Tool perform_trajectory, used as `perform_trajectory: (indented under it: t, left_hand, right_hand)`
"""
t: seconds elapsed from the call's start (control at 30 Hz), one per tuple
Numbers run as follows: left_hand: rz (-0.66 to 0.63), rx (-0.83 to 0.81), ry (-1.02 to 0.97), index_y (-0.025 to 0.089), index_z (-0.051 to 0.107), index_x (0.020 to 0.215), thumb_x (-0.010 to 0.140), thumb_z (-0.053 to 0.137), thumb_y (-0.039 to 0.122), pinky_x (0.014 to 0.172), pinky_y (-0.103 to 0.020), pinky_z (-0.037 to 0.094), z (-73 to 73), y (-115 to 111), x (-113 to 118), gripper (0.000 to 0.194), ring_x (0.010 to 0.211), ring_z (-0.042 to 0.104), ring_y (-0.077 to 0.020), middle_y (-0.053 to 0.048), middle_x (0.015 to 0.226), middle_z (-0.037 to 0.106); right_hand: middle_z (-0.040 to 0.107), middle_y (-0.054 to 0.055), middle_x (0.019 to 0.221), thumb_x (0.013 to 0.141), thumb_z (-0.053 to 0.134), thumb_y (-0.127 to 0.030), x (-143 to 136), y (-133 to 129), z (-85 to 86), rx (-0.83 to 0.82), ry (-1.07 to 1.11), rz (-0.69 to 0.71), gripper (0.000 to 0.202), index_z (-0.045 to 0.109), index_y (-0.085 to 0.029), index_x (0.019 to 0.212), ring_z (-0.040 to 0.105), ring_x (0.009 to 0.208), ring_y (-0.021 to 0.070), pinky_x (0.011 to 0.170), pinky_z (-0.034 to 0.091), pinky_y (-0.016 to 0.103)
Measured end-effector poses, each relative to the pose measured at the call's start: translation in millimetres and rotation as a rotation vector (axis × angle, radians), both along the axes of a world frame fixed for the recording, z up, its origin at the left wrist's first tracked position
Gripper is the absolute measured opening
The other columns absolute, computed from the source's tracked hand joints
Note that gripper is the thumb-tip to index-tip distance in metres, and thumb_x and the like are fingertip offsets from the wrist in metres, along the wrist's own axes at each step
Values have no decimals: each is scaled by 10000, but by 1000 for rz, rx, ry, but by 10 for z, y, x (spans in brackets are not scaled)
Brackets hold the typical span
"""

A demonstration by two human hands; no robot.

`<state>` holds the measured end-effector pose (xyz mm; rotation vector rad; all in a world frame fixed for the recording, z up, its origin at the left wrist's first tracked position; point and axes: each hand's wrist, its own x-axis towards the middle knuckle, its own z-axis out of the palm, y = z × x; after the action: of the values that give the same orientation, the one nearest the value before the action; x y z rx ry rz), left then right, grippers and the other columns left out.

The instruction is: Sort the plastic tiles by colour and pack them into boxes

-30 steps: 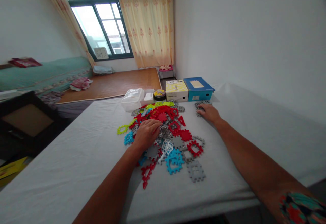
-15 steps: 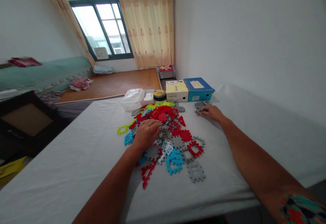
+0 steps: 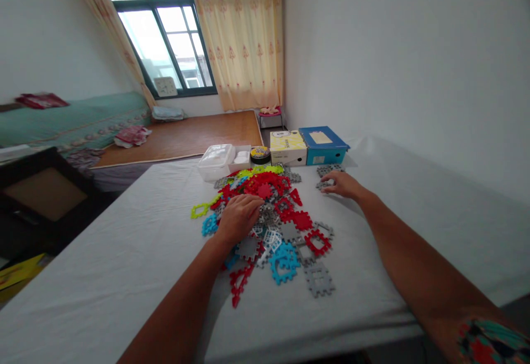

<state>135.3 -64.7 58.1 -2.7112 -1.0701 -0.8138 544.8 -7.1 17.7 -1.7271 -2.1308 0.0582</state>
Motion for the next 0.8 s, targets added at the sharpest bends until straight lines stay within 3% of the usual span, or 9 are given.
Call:
perform_trajectory:
  t: [0.17,0.37,0.53,0.63,0.73,0.8]
  left_hand:
    - [4,13,-7,236,681,1048,906,530,200,925,-392,477,0,0,7,211,1016,643,-202,-33,1085,721]
    - [28,21,-20,245,684,1058,903,533,205,931,-394,481,3,8,0,219,1022,644,-201,-31,1087,722]
    - [143,7,-77,242,692,1040,920,515,222,937,-389,483,47,62,-99,216,1015,644,-201,-32,1084,723]
    - [145,-72,-84,241,694,1032,931,507,253,902,-359,500,105,62,-145,213,976,646,-191,-31,1056,724]
    - [10,-141,14,252,683,1074,911,565,361,923,-356,487,128,6,-107,228,1026,616,-201,-33,1061,716]
    - [-59,-145,102,268,656,1145,844,653,432,961,-389,461,102,-42,-50,343,1102,578,-231,-44,1117,700]
  right_hand:
    - [738,23,1010,757,684,-210,14,12,-72,-88,-40,27,225,745,-252,969,670,877,201,809,485,296]
    - [737,8,1038,809,610,-185,38,8,-136,5,-82,-101,243,738,-271,997,657,956,210,838,487,313]
    - [713,34,1123,828,573,-177,-26,-28,-141,75,-122,-185,273,730,-264,1034,630,1023,233,860,494,341]
    - [686,68,1190,841,550,-174,-145,-36,-86,142,-95,-115,287,714,-225,1072,615,1079,248,926,481,375]
    - [687,88,1172,859,527,-178,-350,-72,-14,171,-40,-2,272,706,-207,1062,623,1075,254,931,488,394]
    - [692,83,1156,859,527,-170,-507,-120,28,171,-14,87,262,704,-217,1046,629,1067,249,927,492,396]
